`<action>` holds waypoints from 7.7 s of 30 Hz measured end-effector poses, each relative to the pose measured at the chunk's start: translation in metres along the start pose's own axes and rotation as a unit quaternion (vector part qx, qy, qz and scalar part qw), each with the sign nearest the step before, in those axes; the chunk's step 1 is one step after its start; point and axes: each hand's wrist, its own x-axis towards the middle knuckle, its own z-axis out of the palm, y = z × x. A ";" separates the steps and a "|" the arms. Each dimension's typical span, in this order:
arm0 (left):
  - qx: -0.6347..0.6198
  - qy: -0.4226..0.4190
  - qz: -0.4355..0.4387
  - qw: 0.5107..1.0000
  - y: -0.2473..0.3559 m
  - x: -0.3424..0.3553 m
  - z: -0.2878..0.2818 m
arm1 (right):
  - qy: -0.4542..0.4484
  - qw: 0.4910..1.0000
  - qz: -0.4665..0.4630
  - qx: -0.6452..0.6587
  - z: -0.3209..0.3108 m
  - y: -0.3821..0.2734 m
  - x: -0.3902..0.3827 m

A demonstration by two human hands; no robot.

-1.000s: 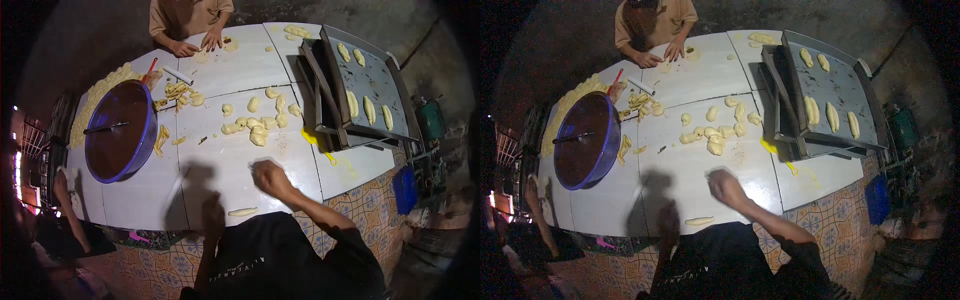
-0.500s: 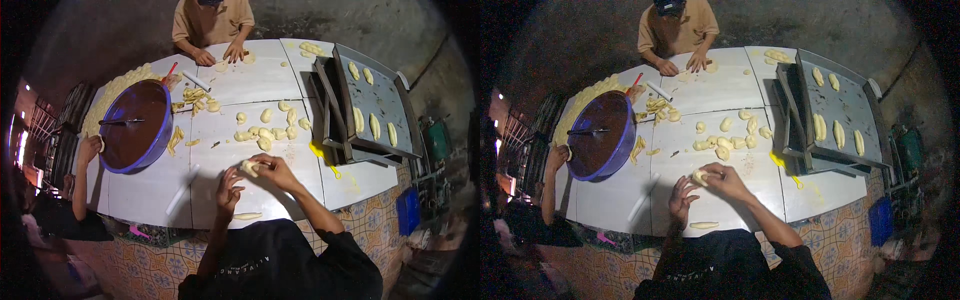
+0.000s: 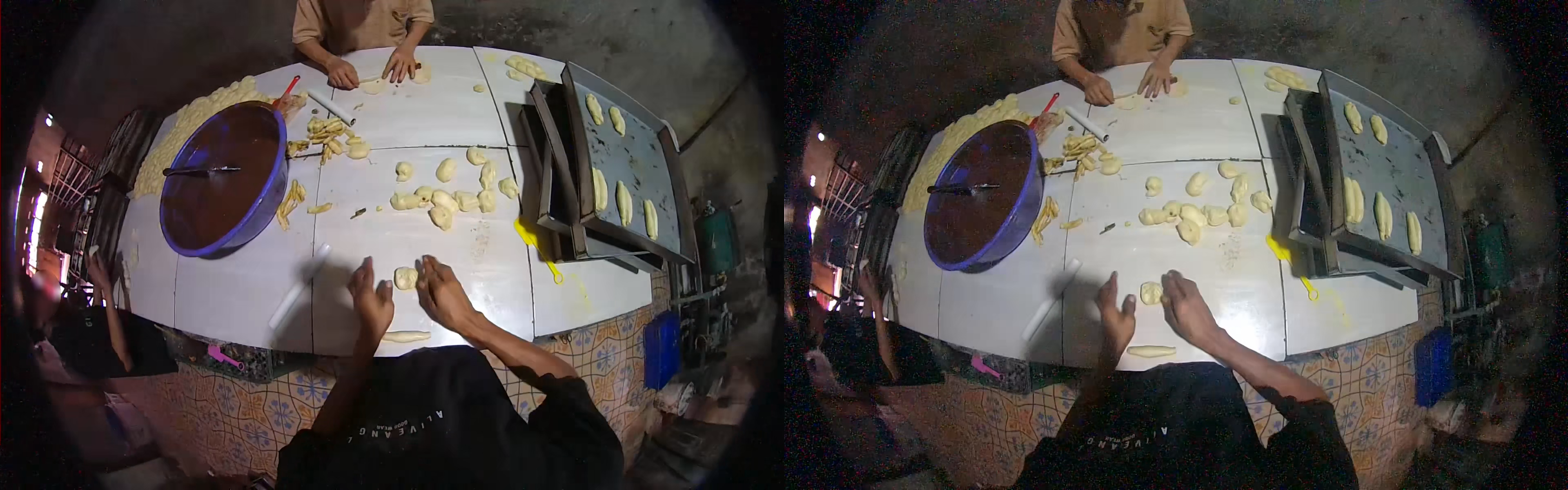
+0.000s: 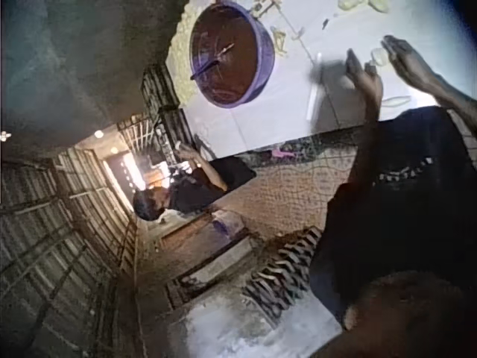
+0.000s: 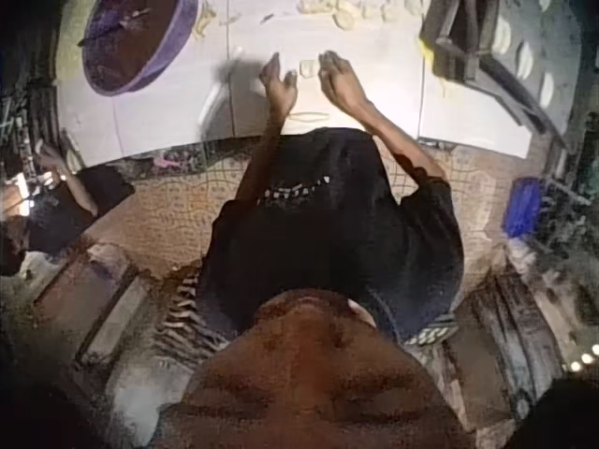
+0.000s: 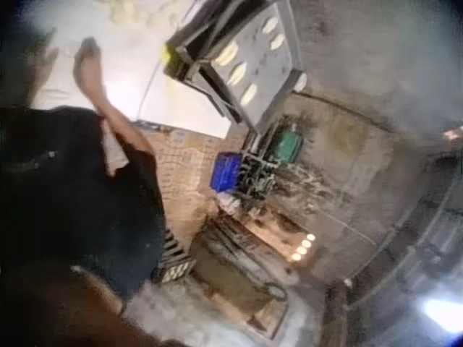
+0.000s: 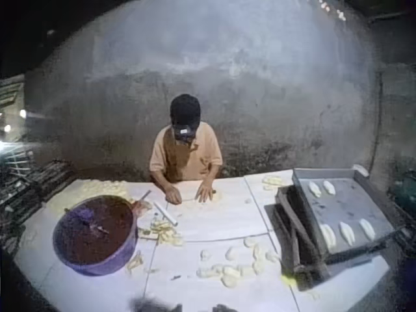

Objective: The person prepares bread dough by flattening dough pieces on a table, spreading filling onto them with a spatula, rolling the dough into shape, and placing the shaped rolls onto a baking tray.

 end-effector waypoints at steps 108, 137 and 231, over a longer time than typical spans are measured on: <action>0.002 0.188 -0.311 0.932 -0.124 -0.073 -0.060 | -0.610 0.687 -0.374 -0.126 0.076 -0.246 0.422; 0.392 0.156 -0.209 0.882 -0.115 -0.064 -0.081 | -0.220 0.950 0.145 -0.167 -0.135 0.020 0.038; -0.080 -0.152 0.232 0.957 -0.033 0.110 0.045 | 0.071 0.995 -0.010 -0.067 0.002 0.038 0.070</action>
